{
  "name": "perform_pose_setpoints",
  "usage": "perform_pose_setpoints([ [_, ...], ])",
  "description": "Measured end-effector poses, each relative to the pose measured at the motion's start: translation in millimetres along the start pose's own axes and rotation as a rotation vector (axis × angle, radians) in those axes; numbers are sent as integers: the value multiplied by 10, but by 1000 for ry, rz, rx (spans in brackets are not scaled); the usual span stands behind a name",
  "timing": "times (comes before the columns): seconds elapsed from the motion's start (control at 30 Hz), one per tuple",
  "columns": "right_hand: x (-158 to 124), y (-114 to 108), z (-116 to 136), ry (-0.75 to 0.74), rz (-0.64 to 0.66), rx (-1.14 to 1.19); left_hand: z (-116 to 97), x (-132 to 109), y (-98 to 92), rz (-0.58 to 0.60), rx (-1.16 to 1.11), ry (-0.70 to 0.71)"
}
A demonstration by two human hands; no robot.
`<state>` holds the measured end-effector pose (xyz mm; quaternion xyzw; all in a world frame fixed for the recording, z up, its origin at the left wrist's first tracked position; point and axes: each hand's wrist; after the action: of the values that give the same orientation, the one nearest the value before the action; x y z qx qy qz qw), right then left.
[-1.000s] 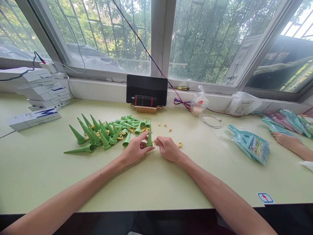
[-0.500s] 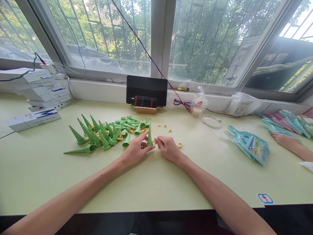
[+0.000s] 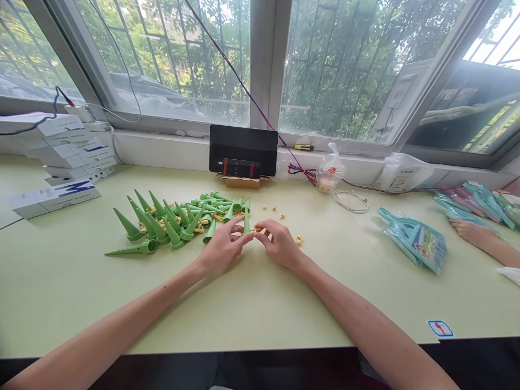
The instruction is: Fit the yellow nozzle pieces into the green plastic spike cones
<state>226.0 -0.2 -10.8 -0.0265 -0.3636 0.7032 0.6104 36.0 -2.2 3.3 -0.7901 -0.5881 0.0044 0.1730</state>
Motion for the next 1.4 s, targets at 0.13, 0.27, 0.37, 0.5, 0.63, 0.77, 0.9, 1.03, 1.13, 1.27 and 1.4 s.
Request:
perform_pose_setpoints([
  [0.13, 1, -6, -4, -12, 0, -7, 43, 6, 0, -4, -11, 29],
  [0.27, 4, -12, -10, -28, -12, -10, 53, 6, -6, -7, 10, 38],
  [0.37, 4, -5, -23, -32, -22, -3, 50, 2, -11, -14, 61, 60],
  [0.5, -1, 5, -33, -44, -30, -6, 76, 1, -10, -20, 141, 103],
  [0.63, -1, 7, -38, -49, -30, -31, 121, 3, -5, 8, 183, 143],
  [0.77, 2, 9, -54, -64, -15, -63, 138, -5, 2, 38, 209, 175],
  [0.9, -3, 9, -52, -47, 8, -63, 138, -11, -1, 53, 246, 213],
  [1.03, -16, 6, -27, 3, 40, -22, 152, -4, -9, 51, 278, 263],
  [1.13, -20, 5, -17, 34, 45, 6, 152, -1, -13, 55, 300, 290],
  [1.27, -22, 9, -12, 34, 55, 1, 122, -10, -15, 61, 341, 315],
  [1.4, -28, 13, 7, 21, 74, -11, 79, -19, -8, 64, 393, 335],
])
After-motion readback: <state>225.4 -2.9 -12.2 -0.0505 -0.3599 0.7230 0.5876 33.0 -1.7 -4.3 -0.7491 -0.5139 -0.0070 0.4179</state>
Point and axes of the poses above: each hand's wrist, its own x-axis towards the middle knuckle, its own y-axis out of the palm, z = x × y, and after that the axes turned 8 degrees about y, right-handed
